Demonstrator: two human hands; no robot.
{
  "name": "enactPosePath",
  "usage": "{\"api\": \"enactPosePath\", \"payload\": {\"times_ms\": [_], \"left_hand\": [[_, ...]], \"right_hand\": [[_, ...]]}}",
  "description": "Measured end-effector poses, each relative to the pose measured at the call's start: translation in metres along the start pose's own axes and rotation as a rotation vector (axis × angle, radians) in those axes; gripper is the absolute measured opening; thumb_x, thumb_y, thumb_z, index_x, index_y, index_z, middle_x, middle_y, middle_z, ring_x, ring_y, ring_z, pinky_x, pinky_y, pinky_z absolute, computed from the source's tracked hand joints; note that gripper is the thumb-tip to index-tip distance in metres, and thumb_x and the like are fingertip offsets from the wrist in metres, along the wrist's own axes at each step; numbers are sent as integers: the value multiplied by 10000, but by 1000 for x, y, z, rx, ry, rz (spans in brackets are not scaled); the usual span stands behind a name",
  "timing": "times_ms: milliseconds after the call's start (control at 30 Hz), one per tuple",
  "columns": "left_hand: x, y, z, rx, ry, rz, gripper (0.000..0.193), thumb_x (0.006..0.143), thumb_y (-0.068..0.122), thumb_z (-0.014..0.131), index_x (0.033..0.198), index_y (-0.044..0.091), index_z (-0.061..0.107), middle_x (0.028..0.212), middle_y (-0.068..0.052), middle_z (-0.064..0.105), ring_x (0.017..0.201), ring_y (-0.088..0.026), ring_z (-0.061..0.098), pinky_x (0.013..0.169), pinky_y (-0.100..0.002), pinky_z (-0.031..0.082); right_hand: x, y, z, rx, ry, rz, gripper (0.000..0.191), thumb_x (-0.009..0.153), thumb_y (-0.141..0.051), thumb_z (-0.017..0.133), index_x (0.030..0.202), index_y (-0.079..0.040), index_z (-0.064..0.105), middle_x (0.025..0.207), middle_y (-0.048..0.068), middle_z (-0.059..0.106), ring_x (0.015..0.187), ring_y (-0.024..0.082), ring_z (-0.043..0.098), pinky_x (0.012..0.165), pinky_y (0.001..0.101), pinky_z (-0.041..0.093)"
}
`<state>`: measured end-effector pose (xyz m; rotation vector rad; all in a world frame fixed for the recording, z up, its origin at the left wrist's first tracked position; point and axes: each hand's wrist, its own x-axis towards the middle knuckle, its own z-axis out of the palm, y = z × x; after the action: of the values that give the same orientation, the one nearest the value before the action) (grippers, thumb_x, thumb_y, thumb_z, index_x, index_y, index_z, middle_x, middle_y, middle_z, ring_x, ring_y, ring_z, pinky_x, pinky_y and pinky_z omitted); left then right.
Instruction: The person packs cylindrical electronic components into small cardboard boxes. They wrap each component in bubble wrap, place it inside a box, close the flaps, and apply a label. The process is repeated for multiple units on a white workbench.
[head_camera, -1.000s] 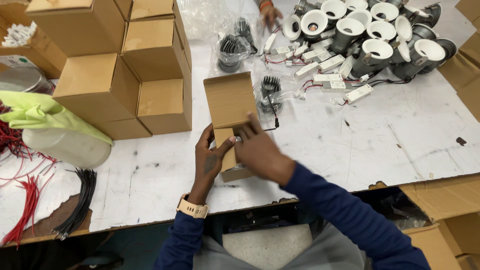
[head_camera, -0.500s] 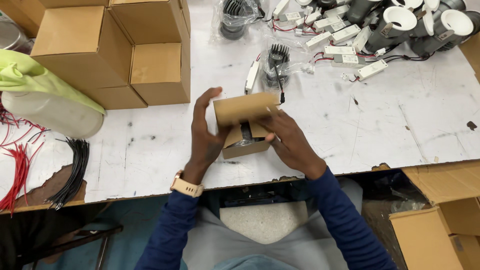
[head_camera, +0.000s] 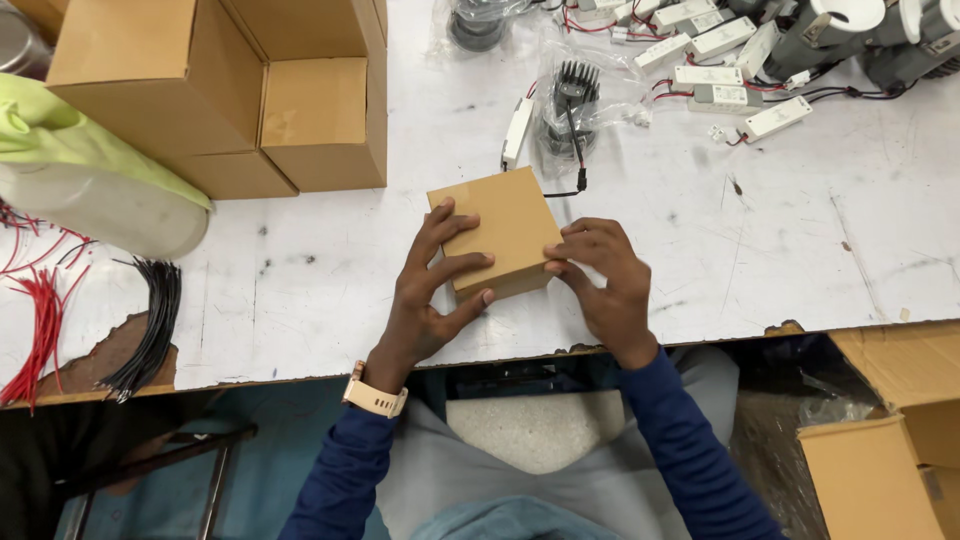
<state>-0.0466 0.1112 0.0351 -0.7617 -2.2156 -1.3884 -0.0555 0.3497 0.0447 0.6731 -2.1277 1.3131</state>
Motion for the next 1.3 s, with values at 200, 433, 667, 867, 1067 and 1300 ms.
{"api": "enactPosePath", "payload": {"times_ms": [200,433,667,867,1067,1300], "left_hand": [[5,-3,-1,84,24,-10,352,828,167,870,1160,157,753,1478,-77,601,1516,-338,452,1237,-487,455],[7,-1,-7,72,-36,-19,362,819,230,878,1155,167,759,1494,-99,570,1519,-364,420,1234,-504,442],[-2,-18,-6,192,-75,137,525,801,341,908,1271,237,697,1560,-118,485,1557,-352,320,1293,-576,283],[14,-15,-14,30,27,-27,841,659,420,926,1387,177,582,1563,-309,270,1484,-457,231,1201,-555,299],[21,18,-11,255,333,-192,820,633,437,965,1349,224,628,1525,-189,477,1398,-349,544,1096,-459,557],[103,-12,-43,580,944,-227,904,817,368,937,1540,182,428,1622,-317,147,1527,-548,244,1145,-588,491]], "right_hand": [[3,-1,12,56,119,37,235,884,60,791,1090,-31,723,1046,105,707,989,193,710,856,314,602],[-9,-4,11,-151,59,21,283,871,-92,848,1130,-62,736,1219,138,533,1141,256,609,859,315,595],[-24,7,10,-172,-60,4,495,815,62,761,1279,-89,681,1337,156,520,1200,263,607,857,351,580],[-35,25,14,-41,-34,0,532,796,151,673,1282,-63,676,1313,148,572,994,189,660,834,332,578],[-35,37,9,515,55,444,545,847,98,564,1348,-111,513,1190,100,667,965,188,706,753,266,590],[-33,32,15,5,-171,288,268,844,60,649,1074,-40,741,994,62,768,859,138,726,740,258,566]]}}
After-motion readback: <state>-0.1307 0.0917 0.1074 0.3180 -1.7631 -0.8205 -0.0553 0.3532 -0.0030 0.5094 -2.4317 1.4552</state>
